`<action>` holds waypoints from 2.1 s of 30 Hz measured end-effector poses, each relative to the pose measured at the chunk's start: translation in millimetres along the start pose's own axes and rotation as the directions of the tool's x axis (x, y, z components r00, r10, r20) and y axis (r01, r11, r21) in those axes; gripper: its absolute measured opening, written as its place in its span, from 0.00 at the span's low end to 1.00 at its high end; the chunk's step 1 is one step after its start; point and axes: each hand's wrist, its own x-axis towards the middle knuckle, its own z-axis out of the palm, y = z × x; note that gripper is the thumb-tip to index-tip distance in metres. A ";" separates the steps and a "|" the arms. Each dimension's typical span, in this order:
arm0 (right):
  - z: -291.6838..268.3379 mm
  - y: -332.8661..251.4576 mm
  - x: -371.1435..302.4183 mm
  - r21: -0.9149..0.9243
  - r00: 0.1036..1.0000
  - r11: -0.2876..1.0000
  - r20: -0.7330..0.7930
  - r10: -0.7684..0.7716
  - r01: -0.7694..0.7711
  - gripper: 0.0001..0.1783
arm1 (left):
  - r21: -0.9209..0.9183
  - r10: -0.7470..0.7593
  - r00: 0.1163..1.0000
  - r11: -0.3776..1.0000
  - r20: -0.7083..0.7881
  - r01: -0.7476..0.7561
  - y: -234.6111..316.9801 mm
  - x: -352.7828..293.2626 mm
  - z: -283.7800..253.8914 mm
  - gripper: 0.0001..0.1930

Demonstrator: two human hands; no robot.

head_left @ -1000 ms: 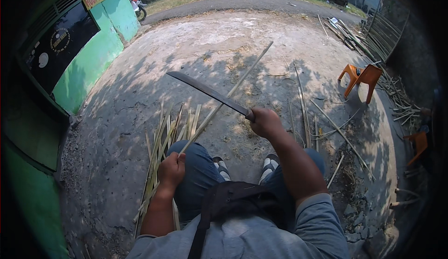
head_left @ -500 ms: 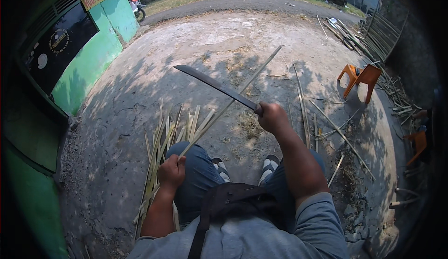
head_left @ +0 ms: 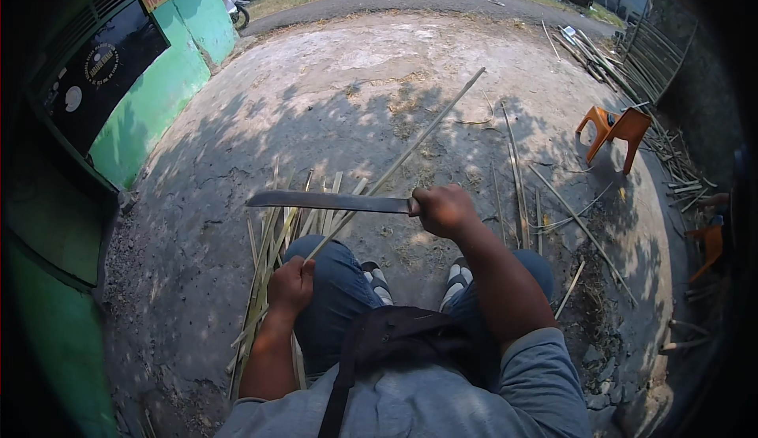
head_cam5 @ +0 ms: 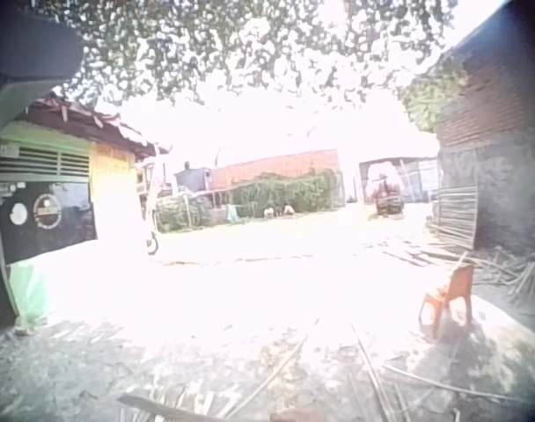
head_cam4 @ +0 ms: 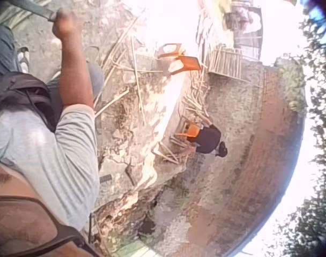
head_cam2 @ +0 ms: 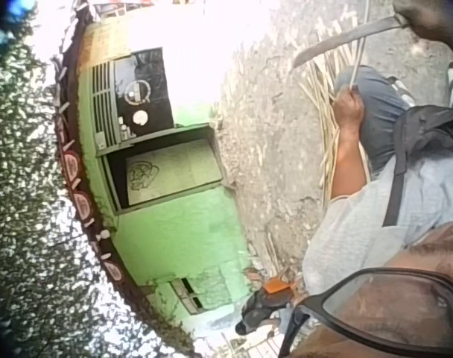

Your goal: The person shaves bamboo strips along their length using a machete.

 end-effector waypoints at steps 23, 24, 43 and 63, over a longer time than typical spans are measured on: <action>10.9 32.5 -1.8 0.195 0.968 0.955 -0.064 0.242 -0.225 0.14 | -0.170 0.051 0.999 0.984 -0.002 -0.050 -1.9 7.7 -4.8 0.26; 6.8 37.8 -0.7 0.205 0.948 0.936 -0.084 0.308 -0.286 0.14 | -0.143 0.044 0.999 0.989 0.017 -0.041 -3.0 8.7 -4.6 0.26; 11.1 40.4 -1.7 0.209 0.939 0.922 -0.037 0.341 -0.326 0.12 | -0.023 -0.010 0.996 1.000 0.091 0.013 -1.4 11.8 -5.6 0.28; 27.0 47.2 5.0 0.257 0.908 0.887 -0.070 0.413 -0.384 0.12 | -0.179 0.028 0.998 0.984 0.062 -0.016 -5.6 17.5 -4.7 0.26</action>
